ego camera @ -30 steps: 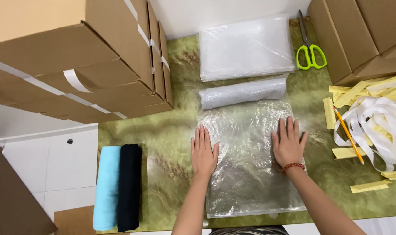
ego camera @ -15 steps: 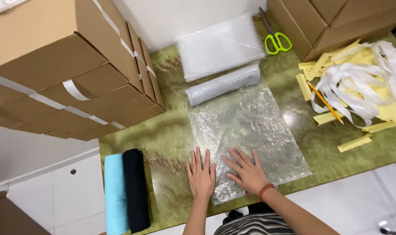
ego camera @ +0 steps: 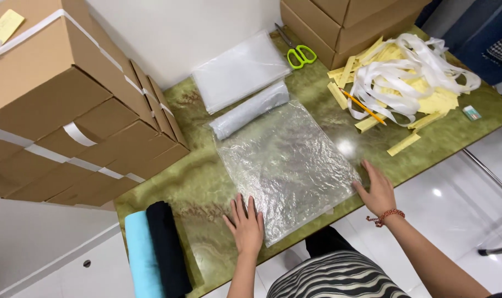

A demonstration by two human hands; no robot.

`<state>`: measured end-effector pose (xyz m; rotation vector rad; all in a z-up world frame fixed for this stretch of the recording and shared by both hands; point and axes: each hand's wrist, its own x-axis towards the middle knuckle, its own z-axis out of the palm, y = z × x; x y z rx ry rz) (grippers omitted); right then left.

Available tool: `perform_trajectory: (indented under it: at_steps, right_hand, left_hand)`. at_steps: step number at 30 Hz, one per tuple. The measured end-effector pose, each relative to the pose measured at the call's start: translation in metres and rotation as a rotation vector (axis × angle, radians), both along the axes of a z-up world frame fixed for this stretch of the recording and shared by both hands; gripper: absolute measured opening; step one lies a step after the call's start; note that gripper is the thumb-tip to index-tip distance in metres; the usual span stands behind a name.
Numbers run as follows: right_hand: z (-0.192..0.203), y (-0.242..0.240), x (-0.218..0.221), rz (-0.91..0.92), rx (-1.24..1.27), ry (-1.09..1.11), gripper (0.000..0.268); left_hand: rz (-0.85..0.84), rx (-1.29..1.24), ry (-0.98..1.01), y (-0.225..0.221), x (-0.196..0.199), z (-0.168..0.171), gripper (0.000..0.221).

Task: Packing a fabric roll into a cardboard box, including labeling and tying with a ribbon

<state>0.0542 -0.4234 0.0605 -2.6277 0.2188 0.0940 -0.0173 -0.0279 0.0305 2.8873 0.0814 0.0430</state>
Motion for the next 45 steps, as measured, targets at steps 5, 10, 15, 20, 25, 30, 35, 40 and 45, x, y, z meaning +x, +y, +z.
perform_trajectory:
  at_steps: [5,10,15,20,25,30,35,40,45]
  right_hand:
    - [-0.045,-0.032,0.003,-0.307,0.284,0.133,0.034]
    - [-0.052,-0.04,0.005,-0.319,0.305,0.259,0.034]
    - [-0.026,-0.037,0.002,-0.303,0.488,0.352,0.034]
    - [-0.031,-0.036,0.005,-0.262,0.736,0.378,0.034]
    - [-0.03,-0.039,0.01,-0.22,0.739,0.444,0.036]
    - [-0.006,-0.041,0.011,-0.228,0.745,0.458,0.037]
    - [-0.028,-0.042,0.01,-0.202,0.632,0.424,0.032]
    - [-0.035,-0.034,0.012,-0.104,0.302,0.403,0.035]
    - [-0.005,-0.014,0.012,-0.08,0.025,0.366,0.053]
  left_hand:
    - [-0.095,-0.131,-0.098,-0.061,0.033,-0.024,0.049]
    - [-0.431,-0.265,0.112,-0.156,0.052,-0.003,0.036]
    - [-0.529,-0.301,0.172,-0.224,0.064,0.0,0.032]
    - [-0.548,-0.282,0.032,-0.245,0.062,0.019,0.021]
    - [-0.553,-0.291,0.034,-0.231,0.056,0.007,0.017]
    - [-0.57,-0.243,-0.001,-0.173,0.038,-0.029,0.022]
    - [-0.491,-0.071,-0.376,-0.088,-0.005,-0.048,0.028]
    - [-0.319,-0.044,-0.298,-0.022,-0.043,-0.03,0.027]
    - [-0.116,-0.052,-0.255,0.008,-0.065,-0.031,0.02]
